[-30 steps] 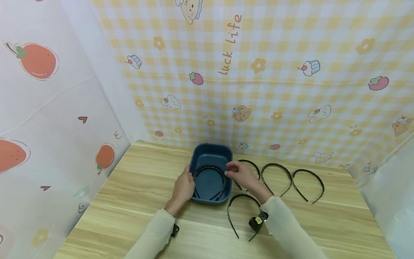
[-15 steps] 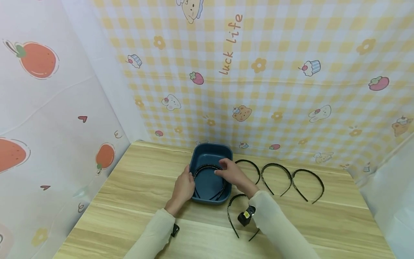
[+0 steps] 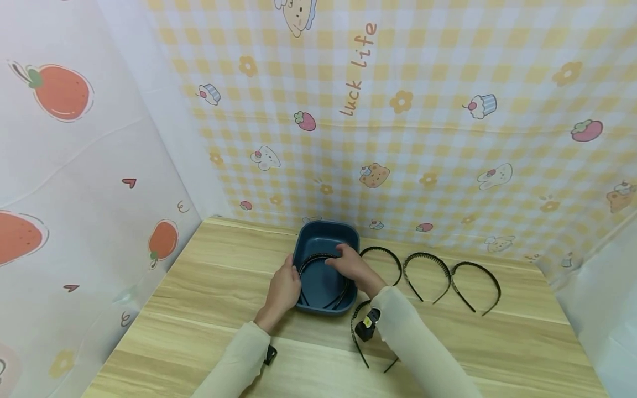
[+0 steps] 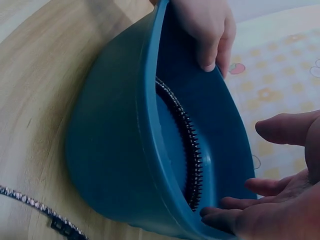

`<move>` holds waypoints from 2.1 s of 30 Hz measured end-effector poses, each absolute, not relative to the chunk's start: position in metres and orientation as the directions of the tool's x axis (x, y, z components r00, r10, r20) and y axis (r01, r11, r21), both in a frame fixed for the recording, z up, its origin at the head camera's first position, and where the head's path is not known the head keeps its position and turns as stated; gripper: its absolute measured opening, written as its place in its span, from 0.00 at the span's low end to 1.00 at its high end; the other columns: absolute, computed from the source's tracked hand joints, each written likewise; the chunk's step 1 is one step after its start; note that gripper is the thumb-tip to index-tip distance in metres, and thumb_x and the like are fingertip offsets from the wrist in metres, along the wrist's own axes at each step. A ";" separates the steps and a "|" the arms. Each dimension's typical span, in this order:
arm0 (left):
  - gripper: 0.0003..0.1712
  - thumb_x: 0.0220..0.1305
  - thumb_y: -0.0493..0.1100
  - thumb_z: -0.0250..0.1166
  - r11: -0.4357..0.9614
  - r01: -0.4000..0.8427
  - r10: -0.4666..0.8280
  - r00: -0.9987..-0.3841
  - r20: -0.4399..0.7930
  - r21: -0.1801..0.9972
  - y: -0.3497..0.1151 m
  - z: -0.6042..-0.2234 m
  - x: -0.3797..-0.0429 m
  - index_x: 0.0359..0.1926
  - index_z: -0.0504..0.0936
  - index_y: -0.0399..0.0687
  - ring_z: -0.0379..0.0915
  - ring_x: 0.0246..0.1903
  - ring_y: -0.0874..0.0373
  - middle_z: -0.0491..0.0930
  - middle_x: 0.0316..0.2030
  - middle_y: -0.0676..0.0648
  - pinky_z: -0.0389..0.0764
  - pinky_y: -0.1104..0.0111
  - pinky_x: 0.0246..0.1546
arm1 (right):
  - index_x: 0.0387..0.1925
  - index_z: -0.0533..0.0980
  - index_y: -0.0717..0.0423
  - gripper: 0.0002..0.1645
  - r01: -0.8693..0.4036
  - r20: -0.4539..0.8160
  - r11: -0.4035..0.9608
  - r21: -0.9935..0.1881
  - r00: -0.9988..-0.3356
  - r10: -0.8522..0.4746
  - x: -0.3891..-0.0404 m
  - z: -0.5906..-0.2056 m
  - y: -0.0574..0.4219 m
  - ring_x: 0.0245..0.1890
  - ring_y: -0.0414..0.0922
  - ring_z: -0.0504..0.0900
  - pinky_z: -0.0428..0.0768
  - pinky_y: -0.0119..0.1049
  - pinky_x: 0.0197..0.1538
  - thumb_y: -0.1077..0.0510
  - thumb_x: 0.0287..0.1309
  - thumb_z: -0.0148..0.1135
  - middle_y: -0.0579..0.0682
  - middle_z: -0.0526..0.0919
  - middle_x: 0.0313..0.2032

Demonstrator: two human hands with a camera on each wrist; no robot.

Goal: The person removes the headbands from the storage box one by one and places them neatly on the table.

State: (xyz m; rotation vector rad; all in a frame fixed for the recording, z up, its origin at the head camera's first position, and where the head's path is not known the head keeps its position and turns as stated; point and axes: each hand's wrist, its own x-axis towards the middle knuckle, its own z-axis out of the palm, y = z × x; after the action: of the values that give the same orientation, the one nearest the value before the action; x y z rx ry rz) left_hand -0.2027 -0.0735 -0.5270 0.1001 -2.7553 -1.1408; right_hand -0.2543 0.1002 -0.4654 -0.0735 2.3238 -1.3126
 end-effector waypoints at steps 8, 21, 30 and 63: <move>0.25 0.68 0.38 0.44 0.707 -0.009 -0.123 -0.986 0.111 0.707 -0.073 -0.526 -0.203 0.64 0.59 0.35 0.77 0.29 0.51 0.73 0.52 0.38 0.76 0.61 0.28 | 0.65 0.54 0.61 0.38 0.240 -0.410 0.534 -0.811 -0.884 -0.226 -0.260 -0.471 0.095 0.62 0.58 0.57 0.60 0.53 0.59 0.50 0.58 0.55 0.60 0.55 0.64; 0.25 0.67 0.38 0.44 0.699 -0.027 -0.125 -0.988 0.086 0.714 -0.073 -0.526 -0.202 0.64 0.58 0.36 0.77 0.32 0.51 0.74 0.50 0.39 0.76 0.61 0.30 | 0.65 0.54 0.61 0.38 0.277 -0.463 0.550 -0.788 -0.855 -0.233 -0.269 -0.476 0.091 0.62 0.58 0.58 0.61 0.52 0.59 0.50 0.59 0.54 0.61 0.55 0.64; 0.25 0.67 0.38 0.45 0.707 -0.028 -0.133 -0.987 0.094 0.706 -0.074 -0.527 -0.203 0.64 0.59 0.36 0.77 0.33 0.51 0.77 0.45 0.41 0.76 0.61 0.30 | 0.62 0.61 0.63 0.33 0.202 -0.415 0.575 -0.793 -0.870 -0.267 -0.265 -0.469 0.094 0.59 0.56 0.63 0.63 0.51 0.57 0.52 0.59 0.54 0.60 0.63 0.60; 0.25 0.67 0.38 0.44 0.703 -0.006 -0.123 -0.986 0.113 0.712 -0.073 -0.527 -0.202 0.64 0.59 0.36 0.75 0.27 0.54 0.76 0.47 0.39 0.73 0.64 0.24 | 0.55 0.68 0.62 0.27 0.073 -0.272 0.529 -0.845 -0.911 -0.309 -0.260 -0.465 0.112 0.48 0.51 0.74 0.74 0.43 0.47 0.64 0.52 0.61 0.58 0.74 0.50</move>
State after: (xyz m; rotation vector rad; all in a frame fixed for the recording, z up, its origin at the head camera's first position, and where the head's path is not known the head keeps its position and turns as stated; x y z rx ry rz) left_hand -0.2025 -0.0731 -0.5270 0.1048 -2.7563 -1.1512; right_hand -0.2596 0.1116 -0.4654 -0.1935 2.3819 -1.3433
